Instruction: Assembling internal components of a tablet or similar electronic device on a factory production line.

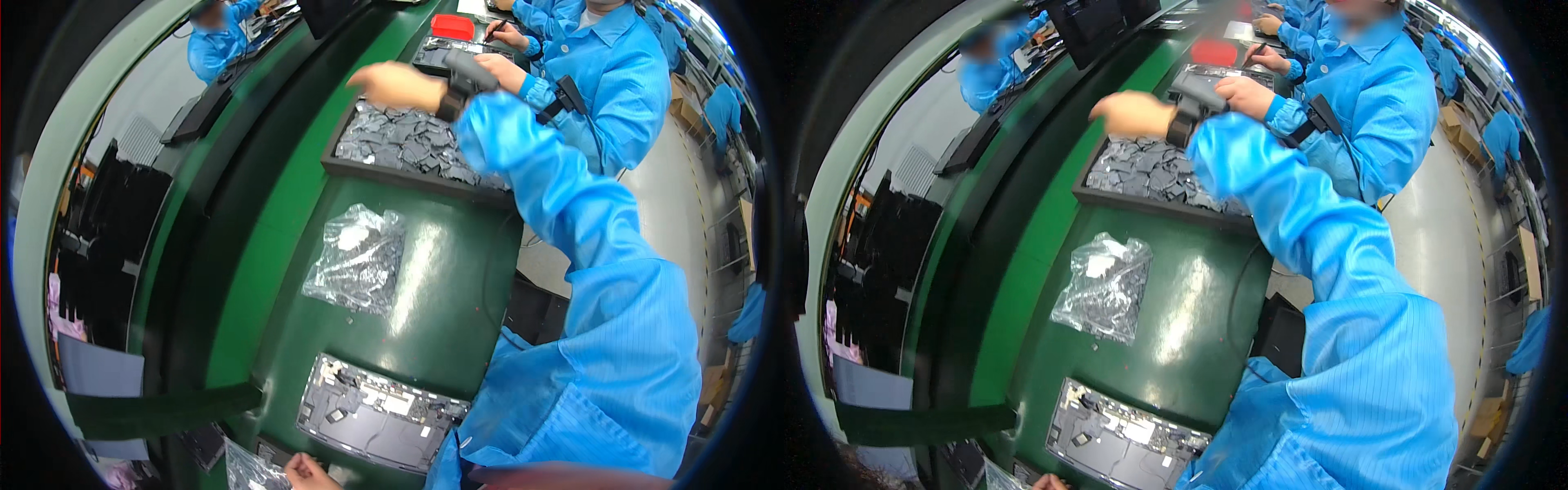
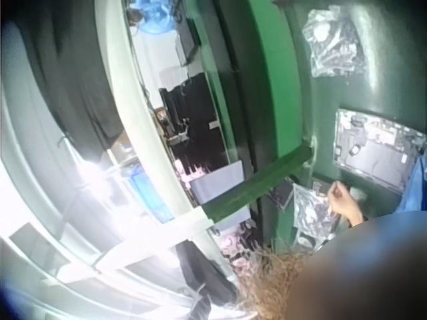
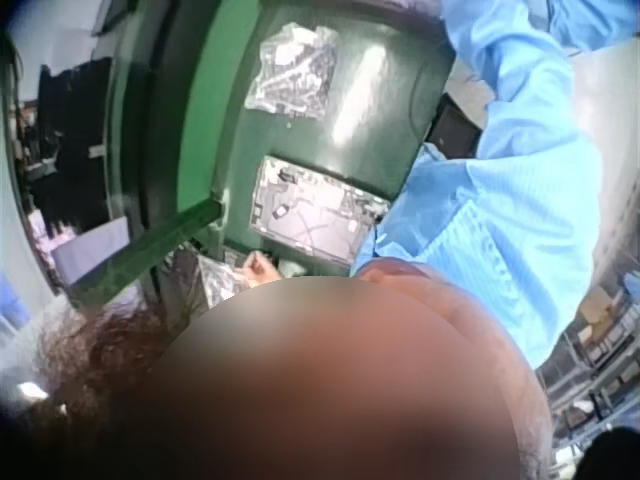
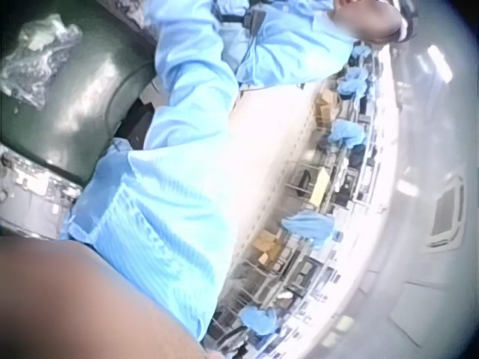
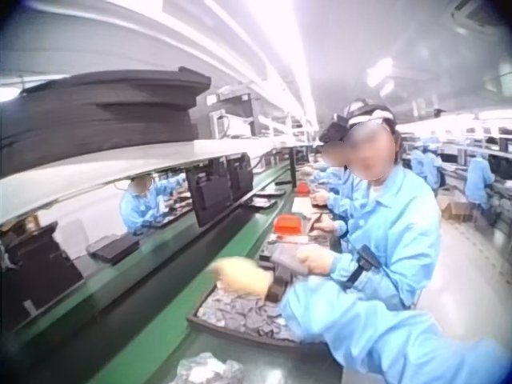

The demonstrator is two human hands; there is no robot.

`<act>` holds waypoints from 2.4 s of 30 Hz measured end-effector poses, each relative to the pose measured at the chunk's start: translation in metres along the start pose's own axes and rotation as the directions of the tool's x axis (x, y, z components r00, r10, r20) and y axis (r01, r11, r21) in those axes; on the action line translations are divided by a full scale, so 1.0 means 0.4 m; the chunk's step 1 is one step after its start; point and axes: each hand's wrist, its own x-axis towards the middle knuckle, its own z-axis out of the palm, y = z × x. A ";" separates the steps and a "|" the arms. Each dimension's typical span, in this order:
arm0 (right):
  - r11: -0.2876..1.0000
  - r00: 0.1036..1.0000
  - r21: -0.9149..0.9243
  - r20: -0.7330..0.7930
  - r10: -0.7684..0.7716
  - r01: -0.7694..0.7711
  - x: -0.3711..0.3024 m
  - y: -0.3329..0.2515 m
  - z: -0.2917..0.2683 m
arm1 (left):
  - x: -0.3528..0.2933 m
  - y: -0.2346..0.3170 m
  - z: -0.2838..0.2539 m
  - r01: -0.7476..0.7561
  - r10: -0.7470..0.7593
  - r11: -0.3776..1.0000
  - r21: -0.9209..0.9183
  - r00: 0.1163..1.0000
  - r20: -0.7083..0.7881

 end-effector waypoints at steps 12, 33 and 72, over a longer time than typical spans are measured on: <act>0.422 0.789 -0.693 -0.367 0.492 -0.585 0.158 1.012 0.056 | -0.082 0.054 0.191 -0.080 0.076 0.997 -0.023 0.987 -0.145; 0.626 0.661 -0.313 -0.595 0.457 -0.715 0.201 0.793 0.079 | -0.108 -0.031 0.206 -0.117 0.128 0.989 0.092 0.984 -0.124; 0.701 0.720 -0.271 -0.494 0.487 -0.660 0.230 0.898 0.089 | -0.094 0.023 0.207 -0.116 0.137 0.987 0.108 0.969 -0.207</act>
